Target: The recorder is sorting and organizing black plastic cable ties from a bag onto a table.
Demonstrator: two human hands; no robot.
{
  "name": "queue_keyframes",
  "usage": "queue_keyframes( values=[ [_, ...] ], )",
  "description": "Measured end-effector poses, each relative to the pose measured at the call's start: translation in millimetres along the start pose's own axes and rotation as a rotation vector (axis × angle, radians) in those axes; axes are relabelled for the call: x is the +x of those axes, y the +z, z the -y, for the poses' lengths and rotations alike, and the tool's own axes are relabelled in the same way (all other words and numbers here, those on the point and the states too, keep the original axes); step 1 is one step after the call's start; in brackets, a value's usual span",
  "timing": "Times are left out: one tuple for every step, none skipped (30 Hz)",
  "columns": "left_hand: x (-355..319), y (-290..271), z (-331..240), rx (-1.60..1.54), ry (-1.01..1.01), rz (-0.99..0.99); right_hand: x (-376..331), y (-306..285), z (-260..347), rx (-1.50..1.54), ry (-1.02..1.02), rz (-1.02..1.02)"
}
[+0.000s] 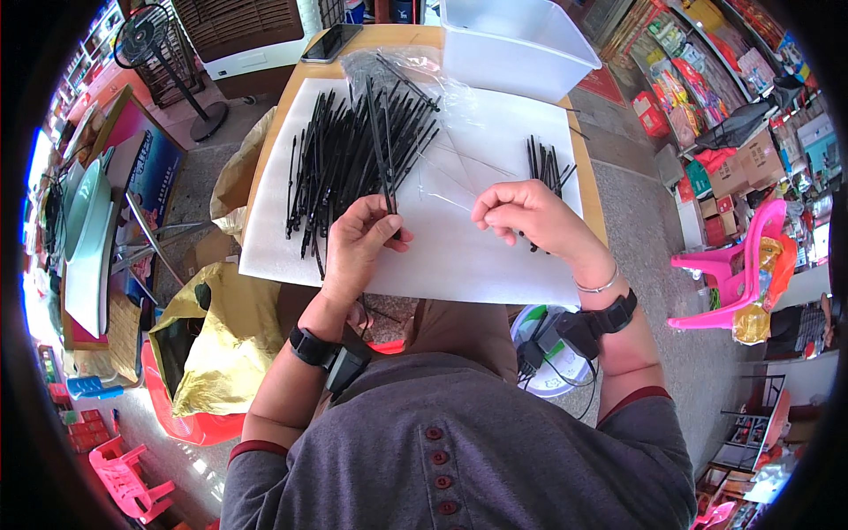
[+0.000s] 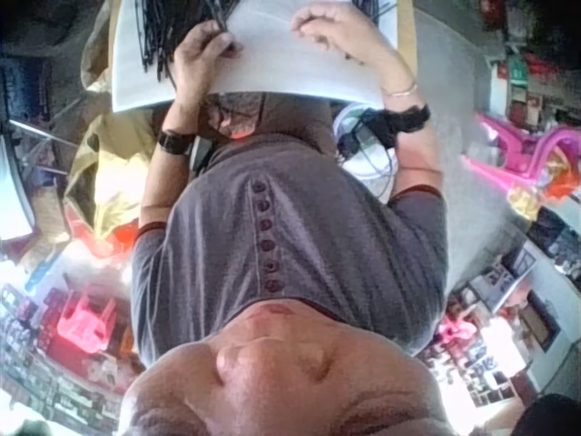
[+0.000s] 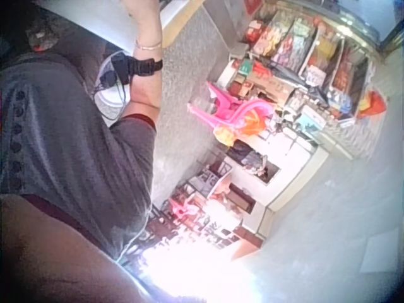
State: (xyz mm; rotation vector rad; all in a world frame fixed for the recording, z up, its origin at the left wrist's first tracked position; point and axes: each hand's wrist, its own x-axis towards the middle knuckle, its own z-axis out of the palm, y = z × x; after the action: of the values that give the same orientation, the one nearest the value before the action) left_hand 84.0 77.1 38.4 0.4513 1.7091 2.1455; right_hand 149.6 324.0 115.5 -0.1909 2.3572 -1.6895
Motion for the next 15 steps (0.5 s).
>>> queue_keyframes(
  values=[
    [0.0, -0.4, -0.3, 0.008, -0.002, 0.001, -1.7, -0.2, 1.2, 0.197, 0.074, 0.022],
    [0.0, -0.9, 1.0, 0.009, -0.003, 0.004, -2.5, 0.9, -0.3, 0.198, 0.074, 0.019],
    [0.2, -1.4, 3.6, -0.007, 0.002, 0.012, -3.0, 3.3, -3.0, 0.3, 0.051, 0.002],
    [0.7, -1.9, 4.9, -0.022, 0.007, 0.018, -2.7, 5.2, -4.5, 0.402, 0.026, -0.013],
    [0.5, -2.0, 4.4, -0.02, 0.008, 0.019, -2.0, 7.4, -4.0, 0.404, 0.025, -0.014],
    [0.0, -2.1, 3.8, -0.017, 0.003, 0.015, -0.9, 10.0, -3.0, 0.409, 0.014, -0.034],
    [-0.1, -1.2, 2.9, -0.016, -0.002, 0.014, -1.0, 11.1, -2.0, 0.412, 0.004, -0.057],
    [-0.1, -0.5, 2.2, -0.016, -0.002, 0.018, -0.7, 11.2, -3.4, 0.412, 0.003, -0.061],
    [-0.2, 0.1, 1.5, -0.014, -0.002, 0.016, 0.2, 11.1, -7.1, 0.386, -0.023, -0.13],
    [-0.7, 0.5, 1.4, -0.011, -0.003, 0.012, 1.4, 11.3, -11.0, 0.361, -0.047, -0.197],
    [-0.7, 0.5, 1.4, -0.011, -0.004, 0.013, 3.7, 11.4, -13.5, 0.362, -0.047, -0.198],
    [-0.2, -0.1, 1.3, 0.005, -0.001, 0.015, 7.3, 11.4, -15.5, 0.388, -0.051, -0.281],
    [-0.1, -0.4, 1.2, 0.021, 0.0, 0.019, 10.7, 12.3, -18.1, 0.414, -0.054, -0.367],
    [-0.3, -0.8, 1.2, 0.021, -0.002, 0.021, 15.6, 14.7, -22.4, 0.415, -0.052, -0.369],
    [-0.6, -1.4, 1.2, 0.024, -0.009, 0.031, 21.9, 18.5, -27.8, 0.39, -0.024, -0.38]
  ],
)
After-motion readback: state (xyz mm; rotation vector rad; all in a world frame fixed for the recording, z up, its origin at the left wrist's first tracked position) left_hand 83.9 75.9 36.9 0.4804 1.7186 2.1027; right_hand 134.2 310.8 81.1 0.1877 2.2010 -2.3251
